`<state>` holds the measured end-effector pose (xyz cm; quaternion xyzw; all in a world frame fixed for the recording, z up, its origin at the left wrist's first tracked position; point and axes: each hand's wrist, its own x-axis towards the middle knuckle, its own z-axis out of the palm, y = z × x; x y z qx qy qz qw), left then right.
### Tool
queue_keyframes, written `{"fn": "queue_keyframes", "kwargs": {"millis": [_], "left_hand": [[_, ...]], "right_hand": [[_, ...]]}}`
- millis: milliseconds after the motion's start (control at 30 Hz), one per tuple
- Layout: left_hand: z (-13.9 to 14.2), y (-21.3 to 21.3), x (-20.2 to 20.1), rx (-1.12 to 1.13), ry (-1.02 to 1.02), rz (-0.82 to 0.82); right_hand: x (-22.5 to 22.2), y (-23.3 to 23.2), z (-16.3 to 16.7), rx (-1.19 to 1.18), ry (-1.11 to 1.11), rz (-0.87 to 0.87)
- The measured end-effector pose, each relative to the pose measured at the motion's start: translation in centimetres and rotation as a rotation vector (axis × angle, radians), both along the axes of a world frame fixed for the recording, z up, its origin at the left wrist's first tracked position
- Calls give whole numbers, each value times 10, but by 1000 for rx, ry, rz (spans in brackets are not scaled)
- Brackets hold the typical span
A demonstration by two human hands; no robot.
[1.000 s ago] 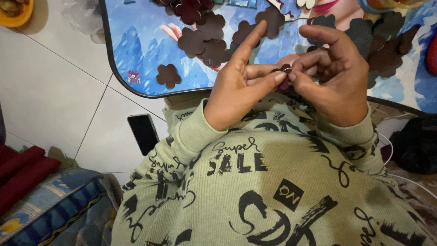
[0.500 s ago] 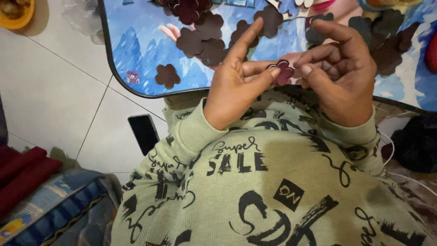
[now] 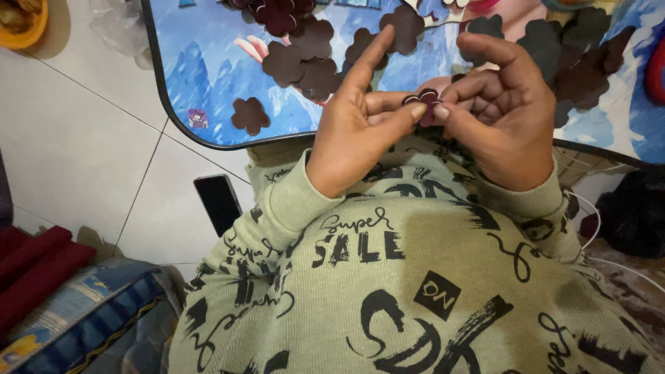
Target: The person sits on the floor with a lap desk covered in dark flower-shaped cutouts. They pick up cutout pieces, press them together into layered flower shapes, and place the assembled flowers back on the desk, repeating this with one piece at a time.
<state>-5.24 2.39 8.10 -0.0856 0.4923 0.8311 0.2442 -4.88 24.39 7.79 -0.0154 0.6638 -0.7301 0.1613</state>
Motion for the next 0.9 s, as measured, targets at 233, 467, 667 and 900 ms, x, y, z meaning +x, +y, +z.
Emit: {"fn": "queue_keyframes", "kwargs": {"millis": [233, 467, 667, 900], "left_hand": [[-1, 0, 4, -80, 31, -40], [0, -1, 3, -47, 20, -22], [-1, 0, 5, -106, 46, -29], [2, 4, 6, -65, 95, 5]], "right_hand": [[-2, 2, -2, 2, -10, -2], [-7, 2, -6, -92, -94, -60], [-3, 3, -4, -34, -32, 6], [-3, 1, 0, 34, -131, -27]]}}
